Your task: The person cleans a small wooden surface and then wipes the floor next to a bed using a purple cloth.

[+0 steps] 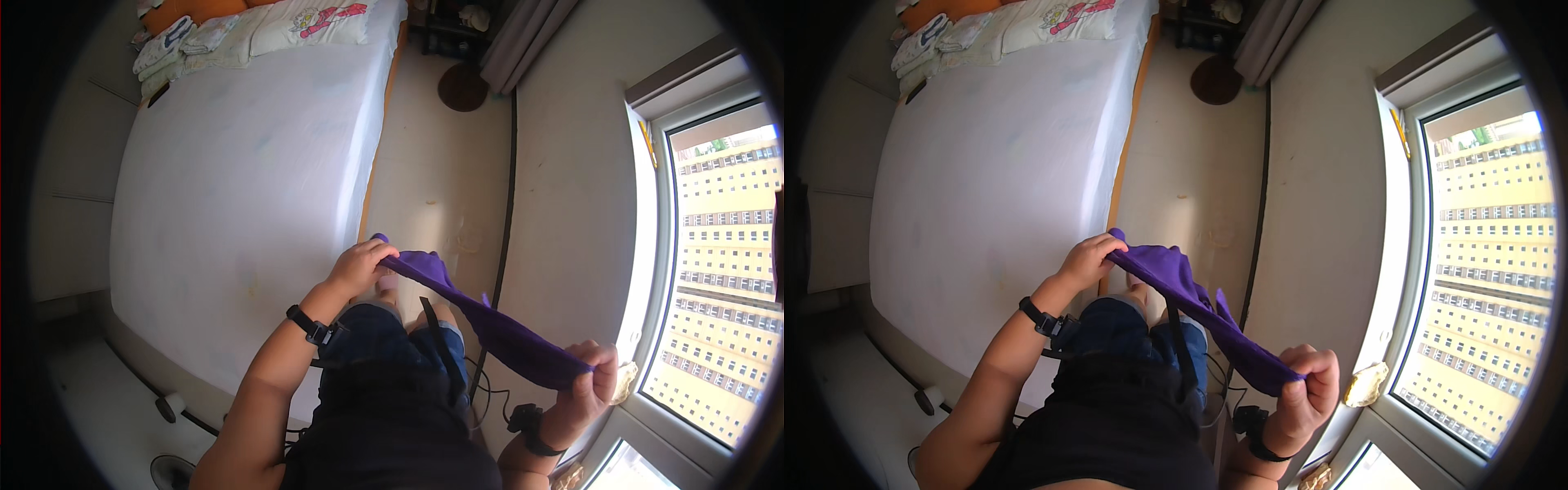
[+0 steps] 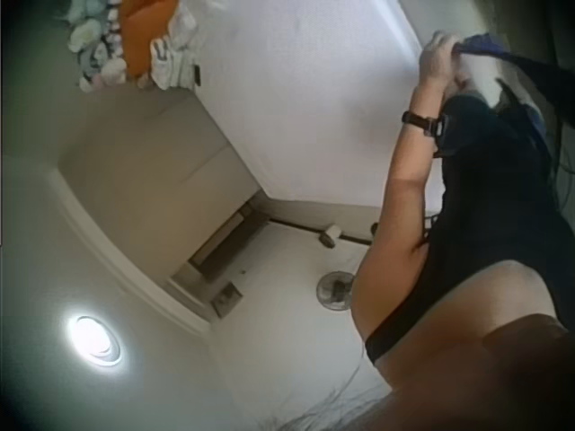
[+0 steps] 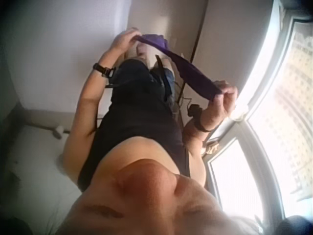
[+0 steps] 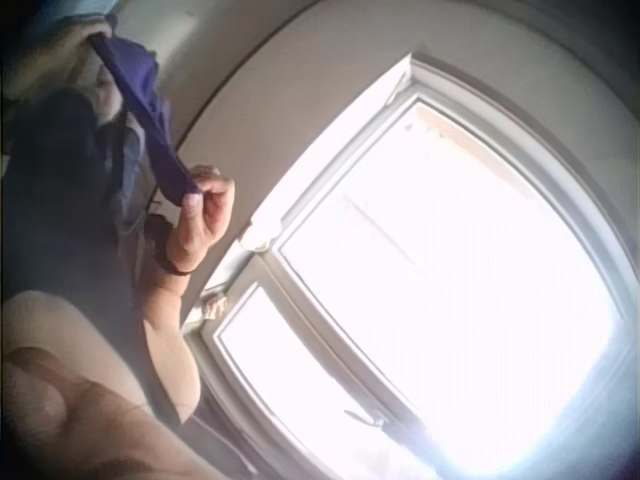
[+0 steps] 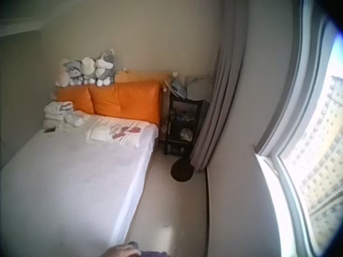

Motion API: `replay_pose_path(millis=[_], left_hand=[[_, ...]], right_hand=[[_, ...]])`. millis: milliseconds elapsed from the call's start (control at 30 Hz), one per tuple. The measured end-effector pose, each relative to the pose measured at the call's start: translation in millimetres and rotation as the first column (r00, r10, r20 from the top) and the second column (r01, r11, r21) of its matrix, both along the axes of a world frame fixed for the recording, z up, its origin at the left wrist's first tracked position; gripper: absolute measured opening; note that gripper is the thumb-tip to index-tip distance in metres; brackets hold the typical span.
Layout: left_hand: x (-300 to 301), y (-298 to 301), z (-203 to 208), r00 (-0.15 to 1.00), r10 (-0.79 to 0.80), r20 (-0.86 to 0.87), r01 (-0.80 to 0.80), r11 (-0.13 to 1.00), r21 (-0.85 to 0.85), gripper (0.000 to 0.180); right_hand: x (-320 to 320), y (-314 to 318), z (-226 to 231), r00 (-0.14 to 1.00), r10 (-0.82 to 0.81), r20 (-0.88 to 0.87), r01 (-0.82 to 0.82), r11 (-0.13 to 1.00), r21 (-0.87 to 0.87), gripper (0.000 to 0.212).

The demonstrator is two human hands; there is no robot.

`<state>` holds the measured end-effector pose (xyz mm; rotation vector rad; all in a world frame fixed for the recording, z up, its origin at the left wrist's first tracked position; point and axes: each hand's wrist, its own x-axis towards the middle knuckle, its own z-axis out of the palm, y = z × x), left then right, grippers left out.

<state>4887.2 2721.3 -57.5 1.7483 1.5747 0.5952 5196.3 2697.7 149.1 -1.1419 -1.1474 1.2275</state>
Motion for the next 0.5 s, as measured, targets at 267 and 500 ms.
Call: replay_pose_path(millis=[267,500], left_hand=[[-1.8,86.0,-33.4,0.998,0.019,-0.058,-0.012,0.993,0.118,0.016],[-50.8,152.3,-25.5,0.887,0.442,0.133,-0.435,0.897,-0.081,0.010]], right_hand=[[71.7,95.6,9.0,0.991,-0.130,-0.021,0.130,0.944,0.304,0.015],[96.6,205.9,-70.9,0.692,-0.242,0.680,0.218,0.968,0.123,0.009]])
